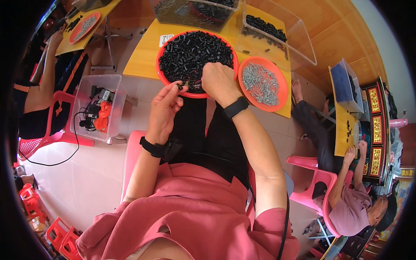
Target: Assembling small plastic components by hand at a workbench.
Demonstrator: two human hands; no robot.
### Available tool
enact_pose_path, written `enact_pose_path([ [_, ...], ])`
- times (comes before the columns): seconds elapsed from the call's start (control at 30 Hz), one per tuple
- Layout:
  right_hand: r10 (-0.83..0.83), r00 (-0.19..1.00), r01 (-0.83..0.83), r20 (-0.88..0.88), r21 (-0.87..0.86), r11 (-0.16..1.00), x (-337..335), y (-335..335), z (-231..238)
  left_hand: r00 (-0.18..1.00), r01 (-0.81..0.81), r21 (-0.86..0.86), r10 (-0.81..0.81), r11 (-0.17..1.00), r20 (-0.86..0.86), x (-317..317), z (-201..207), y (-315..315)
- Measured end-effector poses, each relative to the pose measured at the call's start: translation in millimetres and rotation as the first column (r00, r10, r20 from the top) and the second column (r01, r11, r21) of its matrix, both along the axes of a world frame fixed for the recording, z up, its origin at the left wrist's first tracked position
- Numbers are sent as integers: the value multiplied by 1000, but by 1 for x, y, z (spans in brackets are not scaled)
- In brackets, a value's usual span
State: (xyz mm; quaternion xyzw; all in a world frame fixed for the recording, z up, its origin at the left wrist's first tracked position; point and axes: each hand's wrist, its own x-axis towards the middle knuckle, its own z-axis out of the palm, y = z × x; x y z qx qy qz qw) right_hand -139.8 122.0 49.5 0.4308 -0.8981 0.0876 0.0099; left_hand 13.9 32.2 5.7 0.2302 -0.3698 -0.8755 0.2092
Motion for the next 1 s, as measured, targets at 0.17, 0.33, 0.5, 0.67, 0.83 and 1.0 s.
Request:
enact_pose_path([
  [0.17, 4, 998, -5, -58, -30, 1000, 10, -8, 4, 1000, 16, 19, -16, 1000, 14, 1, -1, -1],
  [0.33, -46, 996, 43, -74, -47, 998, 8, -11, -2, 1000, 8, 53, -10, 999, 28, 2, -2, -1],
  [0.5, 26, 997, -10, 72, -215, 977, 0, 5, 0, 1000, 10, 68, -11, 998, 25, 1, -3, -2],
  [0.67, 114, 990, -93, 88, -218, 972, -3, 9, -1, 1000, 7, 69, -9, 998, 26, 1, -4, -2],
  [0.83, 81, 989, -56, 121, -192, 980, -3, 7, -11, 1000, 4, 64, -6, 998, 24, 1, -4, -1],
  [1.0, 80, 992, -56, 96, -230, 972, -1, 9, -6, 1000, 7, 68, -9, 998, 19, 1, -3, -1],
])
